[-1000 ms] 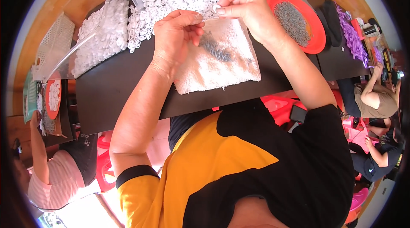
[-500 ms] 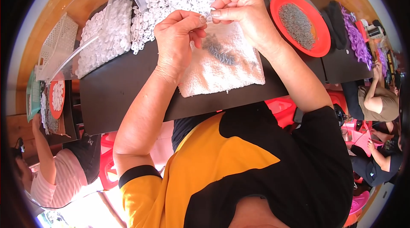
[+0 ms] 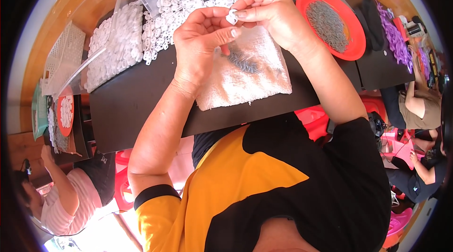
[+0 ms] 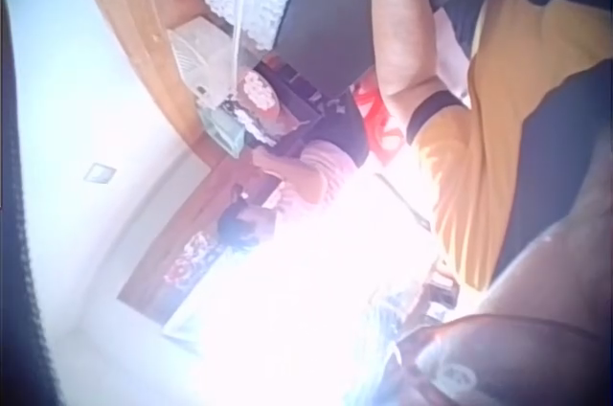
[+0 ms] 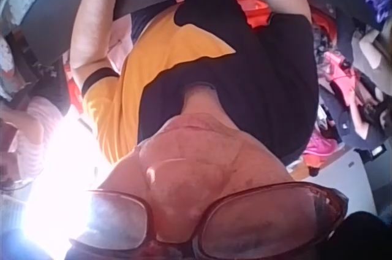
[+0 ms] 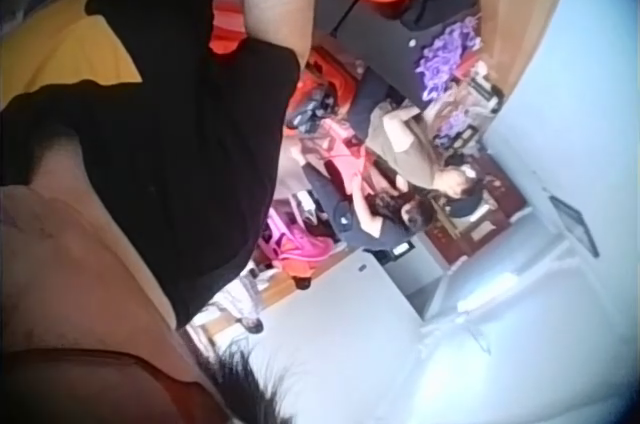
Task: Manually assembling small plastic and metal components at a workbench.
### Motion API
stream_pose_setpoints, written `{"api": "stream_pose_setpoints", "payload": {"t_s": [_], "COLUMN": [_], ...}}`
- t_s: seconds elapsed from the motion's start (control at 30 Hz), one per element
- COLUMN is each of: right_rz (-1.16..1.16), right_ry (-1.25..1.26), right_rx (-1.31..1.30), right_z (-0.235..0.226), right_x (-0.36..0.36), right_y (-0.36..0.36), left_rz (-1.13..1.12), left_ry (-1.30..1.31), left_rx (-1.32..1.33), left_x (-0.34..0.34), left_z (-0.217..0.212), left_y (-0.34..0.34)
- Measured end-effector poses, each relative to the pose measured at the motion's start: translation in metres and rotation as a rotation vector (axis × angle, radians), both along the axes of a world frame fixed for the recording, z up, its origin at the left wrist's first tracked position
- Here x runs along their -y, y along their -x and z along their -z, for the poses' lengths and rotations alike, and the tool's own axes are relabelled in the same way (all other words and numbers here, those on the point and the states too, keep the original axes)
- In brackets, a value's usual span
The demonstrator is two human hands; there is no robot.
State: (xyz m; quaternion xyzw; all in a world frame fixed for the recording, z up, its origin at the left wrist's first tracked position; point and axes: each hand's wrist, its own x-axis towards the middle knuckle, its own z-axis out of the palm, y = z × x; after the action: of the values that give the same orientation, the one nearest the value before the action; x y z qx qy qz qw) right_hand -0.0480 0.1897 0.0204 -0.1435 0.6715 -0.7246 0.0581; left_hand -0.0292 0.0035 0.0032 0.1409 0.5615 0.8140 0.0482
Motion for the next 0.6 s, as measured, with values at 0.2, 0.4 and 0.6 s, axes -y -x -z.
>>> {"api": "stream_pose_setpoints", "payload": {"t_s": [0.2,0.4,0.6], "right_rz": [-0.078,-0.138,-0.168], "right_ry": [0.008,0.075,0.024], "right_rx": [0.165,0.212,0.266], "right_z": [-0.0043,-0.003,-0.0069], "right_x": [-0.0081,-0.0092,-0.0082], "right_y": [-0.0047,-0.0056,-0.0086], "left_rz": [-0.025,-0.036,-0.037], "left_ry": [0.228,0.254,0.237], "left_rx": [-0.101,-0.227,-0.228], "left_x": [-0.0024,-0.002,-0.0002], "left_z": [-0.0023,0.0012,-0.0024], "left_y": [-0.0024,-0.005,-0.0097]}}
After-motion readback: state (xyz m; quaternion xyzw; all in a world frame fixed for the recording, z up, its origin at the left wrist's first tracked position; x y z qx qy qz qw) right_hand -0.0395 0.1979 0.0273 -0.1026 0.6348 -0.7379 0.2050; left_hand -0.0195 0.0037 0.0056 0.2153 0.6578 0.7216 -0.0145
